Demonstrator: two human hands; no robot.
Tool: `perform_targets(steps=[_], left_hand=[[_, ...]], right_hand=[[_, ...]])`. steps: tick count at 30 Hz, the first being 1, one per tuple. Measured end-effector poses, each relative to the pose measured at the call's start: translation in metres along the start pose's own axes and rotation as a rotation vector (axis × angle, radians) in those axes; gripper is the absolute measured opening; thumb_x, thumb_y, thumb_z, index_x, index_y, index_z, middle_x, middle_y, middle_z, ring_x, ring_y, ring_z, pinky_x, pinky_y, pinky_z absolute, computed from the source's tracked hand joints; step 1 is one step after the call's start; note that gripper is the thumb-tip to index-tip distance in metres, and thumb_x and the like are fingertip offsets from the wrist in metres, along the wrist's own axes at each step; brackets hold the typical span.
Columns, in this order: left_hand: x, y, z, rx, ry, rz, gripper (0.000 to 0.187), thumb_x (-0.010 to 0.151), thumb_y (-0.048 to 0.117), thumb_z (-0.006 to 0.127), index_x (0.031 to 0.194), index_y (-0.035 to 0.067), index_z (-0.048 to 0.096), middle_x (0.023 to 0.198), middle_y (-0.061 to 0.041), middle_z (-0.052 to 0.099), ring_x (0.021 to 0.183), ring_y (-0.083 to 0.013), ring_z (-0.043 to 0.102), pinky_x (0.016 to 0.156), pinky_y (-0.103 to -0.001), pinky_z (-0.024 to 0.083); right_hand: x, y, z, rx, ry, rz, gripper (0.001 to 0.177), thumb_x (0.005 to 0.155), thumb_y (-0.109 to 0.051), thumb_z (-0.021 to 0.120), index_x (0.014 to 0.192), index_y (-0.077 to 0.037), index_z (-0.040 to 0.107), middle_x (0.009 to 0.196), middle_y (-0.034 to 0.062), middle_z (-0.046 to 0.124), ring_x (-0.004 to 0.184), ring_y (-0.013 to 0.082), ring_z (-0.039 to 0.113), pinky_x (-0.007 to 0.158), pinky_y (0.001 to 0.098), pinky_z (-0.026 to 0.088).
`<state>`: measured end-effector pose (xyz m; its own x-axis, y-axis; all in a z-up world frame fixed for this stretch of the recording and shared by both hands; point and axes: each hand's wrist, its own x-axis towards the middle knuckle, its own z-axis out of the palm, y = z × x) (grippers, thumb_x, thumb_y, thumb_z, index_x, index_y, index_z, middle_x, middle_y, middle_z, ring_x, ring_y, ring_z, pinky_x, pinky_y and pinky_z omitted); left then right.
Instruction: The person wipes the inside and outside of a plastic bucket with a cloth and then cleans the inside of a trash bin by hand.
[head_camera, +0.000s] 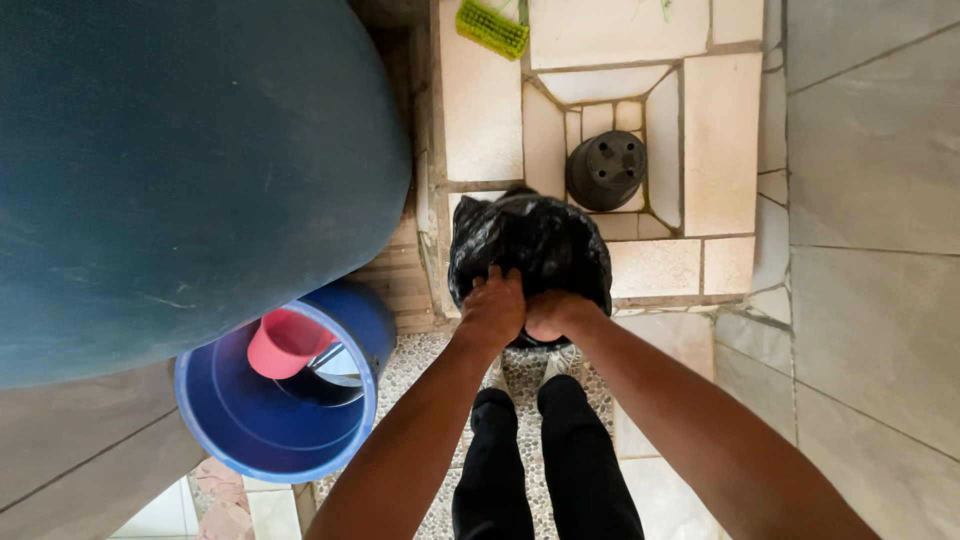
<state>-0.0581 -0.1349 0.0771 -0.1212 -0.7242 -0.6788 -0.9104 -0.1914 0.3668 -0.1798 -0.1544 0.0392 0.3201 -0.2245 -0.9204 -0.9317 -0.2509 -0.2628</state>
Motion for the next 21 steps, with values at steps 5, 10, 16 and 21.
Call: perform_targets(steps=[5,10,16,21], left_hand=[[0.026,-0.008,0.018,-0.172,-0.066,-0.080,0.067,0.090,0.014,0.055,0.155,0.012,0.037,0.147,-0.028,0.038,0.126,-0.0516,0.047,0.104,-0.054,0.043],[0.091,-0.049,0.081,-0.362,-0.040,-0.183,0.068,0.089,0.017,0.055,0.154,0.008,0.036,0.147,-0.030,0.042,0.128,-0.0503,0.048,0.107,-0.051,0.041],[0.114,-0.061,0.120,-0.520,0.044,-0.226,0.071,0.087,0.021,0.055,0.152,0.004,0.035,0.147,-0.031,0.045,0.130,-0.0486,0.050,0.111,-0.049,0.039],[0.076,-0.030,0.073,-0.426,-0.030,-0.169,0.062,0.088,0.017,0.051,0.149,0.013,0.044,0.141,-0.032,0.053,0.129,-0.0507,0.051,0.112,-0.051,0.039]], right_hand=[[0.041,0.035,0.031,0.336,0.388,0.033,0.056,0.099,-0.043,0.055,0.138,-0.003,0.061,0.138,0.0224,0.063,0.130,0.0352,0.060,0.113,0.0394,0.046],[0.091,0.074,0.054,0.640,0.406,0.141,0.060,0.092,-0.035,0.059,0.144,-0.007,0.051,0.146,0.0203,0.054,0.134,0.0361,0.052,0.110,0.0395,0.044],[0.111,0.070,0.055,0.621,0.360,0.132,0.063,0.093,-0.035,0.064,0.147,-0.008,0.047,0.146,0.0209,0.053,0.134,0.0367,0.052,0.111,0.0387,0.043],[0.077,0.048,0.025,0.667,0.740,-0.034,0.044,0.090,-0.020,0.059,0.130,-0.006,0.066,0.133,0.0197,0.068,0.125,0.0356,0.064,0.107,0.0386,0.051]])
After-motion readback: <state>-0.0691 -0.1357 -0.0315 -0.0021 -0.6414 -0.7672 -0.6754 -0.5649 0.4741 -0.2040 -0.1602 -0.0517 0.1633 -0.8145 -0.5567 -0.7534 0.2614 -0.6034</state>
